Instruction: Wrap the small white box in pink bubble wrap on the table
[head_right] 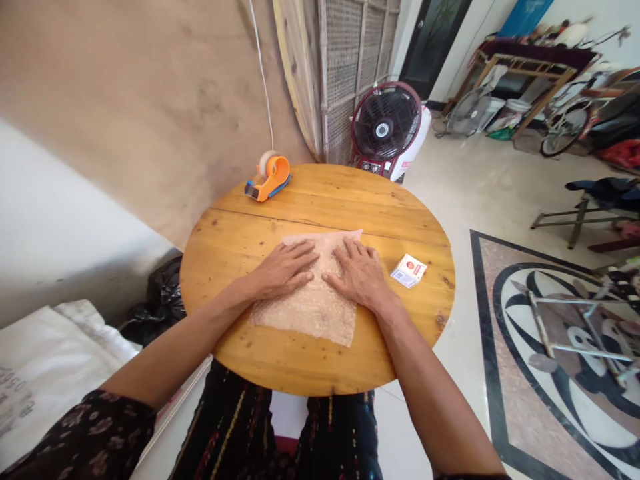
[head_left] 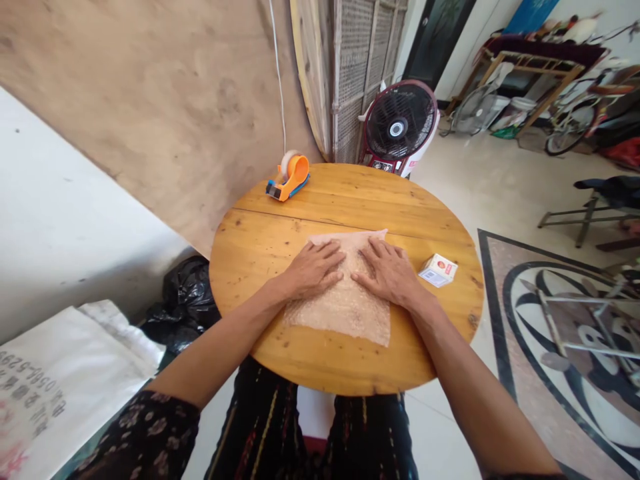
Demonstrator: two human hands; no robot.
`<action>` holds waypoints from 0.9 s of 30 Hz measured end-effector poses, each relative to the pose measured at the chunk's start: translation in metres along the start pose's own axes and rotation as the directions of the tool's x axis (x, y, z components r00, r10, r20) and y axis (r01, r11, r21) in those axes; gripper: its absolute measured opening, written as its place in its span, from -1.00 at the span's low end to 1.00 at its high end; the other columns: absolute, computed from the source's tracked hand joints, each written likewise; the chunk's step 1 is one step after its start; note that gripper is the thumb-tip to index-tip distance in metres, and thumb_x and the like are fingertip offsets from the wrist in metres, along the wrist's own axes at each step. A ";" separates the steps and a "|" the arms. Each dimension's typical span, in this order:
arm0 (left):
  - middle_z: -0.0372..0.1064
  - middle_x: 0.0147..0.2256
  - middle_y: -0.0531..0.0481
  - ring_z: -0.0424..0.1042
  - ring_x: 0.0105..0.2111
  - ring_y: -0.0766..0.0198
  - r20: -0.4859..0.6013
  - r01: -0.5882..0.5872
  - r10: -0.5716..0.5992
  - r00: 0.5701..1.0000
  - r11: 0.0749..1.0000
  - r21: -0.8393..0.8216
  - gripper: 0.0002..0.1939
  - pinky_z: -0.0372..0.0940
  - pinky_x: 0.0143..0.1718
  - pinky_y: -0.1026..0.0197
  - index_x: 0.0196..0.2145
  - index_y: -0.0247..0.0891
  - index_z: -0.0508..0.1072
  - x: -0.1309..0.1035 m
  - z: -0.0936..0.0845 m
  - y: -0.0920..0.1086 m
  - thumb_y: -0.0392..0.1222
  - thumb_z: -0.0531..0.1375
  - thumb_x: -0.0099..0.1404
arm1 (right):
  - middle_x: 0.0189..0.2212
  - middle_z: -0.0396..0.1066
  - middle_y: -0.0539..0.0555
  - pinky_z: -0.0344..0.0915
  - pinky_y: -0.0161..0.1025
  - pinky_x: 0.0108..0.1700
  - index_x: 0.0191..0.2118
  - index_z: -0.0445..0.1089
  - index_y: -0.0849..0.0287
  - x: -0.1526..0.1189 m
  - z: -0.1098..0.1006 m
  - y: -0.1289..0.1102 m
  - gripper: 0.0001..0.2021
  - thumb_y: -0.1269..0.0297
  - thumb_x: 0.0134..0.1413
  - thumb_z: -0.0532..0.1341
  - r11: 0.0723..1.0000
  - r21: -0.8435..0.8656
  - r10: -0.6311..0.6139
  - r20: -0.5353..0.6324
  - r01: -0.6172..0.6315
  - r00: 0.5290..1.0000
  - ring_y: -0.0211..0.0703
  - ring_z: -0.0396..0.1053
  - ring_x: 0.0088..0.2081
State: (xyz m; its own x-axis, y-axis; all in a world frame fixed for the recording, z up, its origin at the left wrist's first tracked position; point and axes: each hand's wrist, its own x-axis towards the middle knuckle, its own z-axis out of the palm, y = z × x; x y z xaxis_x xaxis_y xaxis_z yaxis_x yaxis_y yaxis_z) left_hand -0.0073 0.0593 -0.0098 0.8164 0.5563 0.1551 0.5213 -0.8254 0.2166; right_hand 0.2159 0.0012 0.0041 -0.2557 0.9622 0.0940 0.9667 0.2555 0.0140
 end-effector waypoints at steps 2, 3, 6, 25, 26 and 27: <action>0.03 0.30 -0.22 -0.02 0.31 -0.05 -0.014 0.096 -0.096 0.995 0.995 0.035 -0.46 -0.05 0.26 -0.10 0.23 -0.24 0.22 -0.001 -0.001 -0.009 0.08 -0.05 0.41 | 0.29 0.08 0.33 0.01 0.09 0.16 0.26 0.17 0.19 0.000 0.000 0.001 -0.31 -0.19 0.18 0.01 1.000 0.002 0.003 -0.006 -0.003 1.000 0.22 0.08 0.24; 0.02 0.30 -0.24 -0.02 0.31 -0.07 -0.015 0.132 -0.132 0.991 0.990 0.043 -0.41 -0.05 0.26 -0.10 0.23 -0.25 0.21 -0.002 -0.001 -0.014 0.13 -0.03 0.39 | 0.30 0.07 0.34 0.01 0.10 0.16 0.28 0.15 0.19 0.000 0.001 0.001 -0.30 -0.20 0.17 0.01 1.000 0.004 0.006 -0.007 -0.006 1.000 0.22 0.08 0.24; -0.02 0.32 -0.25 -0.03 0.31 -0.11 -0.010 0.216 -0.216 0.976 0.975 0.042 -0.30 -0.06 0.27 -0.12 0.26 -0.22 0.17 -0.003 -0.001 -0.023 0.25 0.01 0.32 | 0.33 -0.01 0.34 0.01 0.10 0.16 0.30 0.11 0.16 -0.001 0.003 0.002 -0.27 -0.23 0.16 0.01 1.000 0.009 0.016 -0.003 -0.016 1.000 0.25 0.06 0.26; -0.03 0.31 -0.33 -0.06 0.30 -0.25 0.003 0.244 -0.245 0.970 0.968 0.065 -0.27 -0.08 0.22 -0.26 0.26 -0.25 0.18 -0.005 -0.004 -0.019 0.27 0.01 0.31 | 0.34 -0.01 0.30 -0.02 0.12 0.20 0.33 0.09 0.11 0.000 0.009 0.007 -0.24 -0.27 0.14 -0.01 0.999 0.006 0.040 0.020 -0.040 0.999 0.27 0.03 0.28; 0.01 0.29 -0.32 -0.04 0.30 -0.24 -0.014 0.233 -0.233 0.972 0.970 0.063 -0.31 -0.08 0.21 -0.27 0.24 -0.26 0.21 -0.006 -0.004 -0.018 0.24 0.02 0.31 | 0.34 -0.01 0.30 -0.02 0.12 0.19 0.33 0.09 0.11 0.000 0.009 0.007 -0.24 -0.26 0.15 -0.01 0.999 0.007 0.041 0.024 -0.041 0.999 0.27 0.03 0.28; 0.06 0.27 -0.31 -0.02 0.29 -0.23 -0.038 0.218 -0.216 0.976 0.974 0.060 -0.35 -0.08 0.22 -0.27 0.21 -0.25 0.25 -0.006 -0.005 -0.017 0.21 0.04 0.31 | 0.34 -0.01 0.30 -0.02 0.12 0.19 0.33 0.09 0.11 0.000 0.009 0.006 -0.25 -0.26 0.15 -0.01 0.999 0.008 0.041 0.026 -0.041 0.999 0.27 0.03 0.28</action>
State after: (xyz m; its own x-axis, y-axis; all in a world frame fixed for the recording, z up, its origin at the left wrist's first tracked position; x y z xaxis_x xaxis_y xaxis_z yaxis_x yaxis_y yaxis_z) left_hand -0.0223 0.0698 -0.0099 0.6745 0.7247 0.1410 0.7007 -0.6885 0.1871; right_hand 0.2219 0.0041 -0.0043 -0.2165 0.9739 0.0681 0.9762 0.2169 0.0018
